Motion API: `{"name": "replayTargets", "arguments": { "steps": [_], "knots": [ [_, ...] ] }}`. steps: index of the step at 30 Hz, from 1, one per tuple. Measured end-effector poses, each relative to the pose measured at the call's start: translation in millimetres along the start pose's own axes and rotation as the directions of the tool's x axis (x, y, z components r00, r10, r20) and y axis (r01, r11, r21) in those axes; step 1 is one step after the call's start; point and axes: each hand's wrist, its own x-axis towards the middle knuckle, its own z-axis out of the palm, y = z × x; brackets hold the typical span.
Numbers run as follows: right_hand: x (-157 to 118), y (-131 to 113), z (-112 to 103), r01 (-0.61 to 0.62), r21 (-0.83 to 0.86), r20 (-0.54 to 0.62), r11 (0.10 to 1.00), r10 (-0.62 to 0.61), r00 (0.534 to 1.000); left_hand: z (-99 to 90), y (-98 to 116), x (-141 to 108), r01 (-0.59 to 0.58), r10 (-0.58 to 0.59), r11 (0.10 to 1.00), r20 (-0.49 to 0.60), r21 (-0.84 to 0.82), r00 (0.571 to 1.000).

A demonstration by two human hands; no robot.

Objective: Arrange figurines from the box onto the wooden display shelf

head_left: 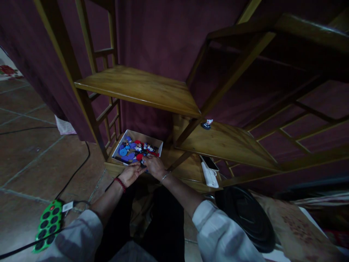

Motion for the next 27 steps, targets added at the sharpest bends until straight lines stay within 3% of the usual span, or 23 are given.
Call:
{"name": "replayTargets", "arguments": {
  "steps": [9,17,27],
  "knots": [
    [8.7,5.6,0.6,0.188,-0.013,-0.034,0.982,-0.189,0.981,0.5,1.5,3.6,-0.031,0.029,0.998,-0.029,-0.046,0.999],
    [13.8,12.3,-4.9,0.342,-0.071,0.009,0.937,-0.342,0.94,-2.2,3.7,1.4,0.013,-0.007,0.997,0.067,-0.082,0.998],
    [17.6,-2.8,-9.7,0.208,-0.081,0.037,0.975,-0.206,0.978,-2.7,5.1,4.7,0.001,0.001,0.993,0.014,-0.121,1.0]
  ]
}}
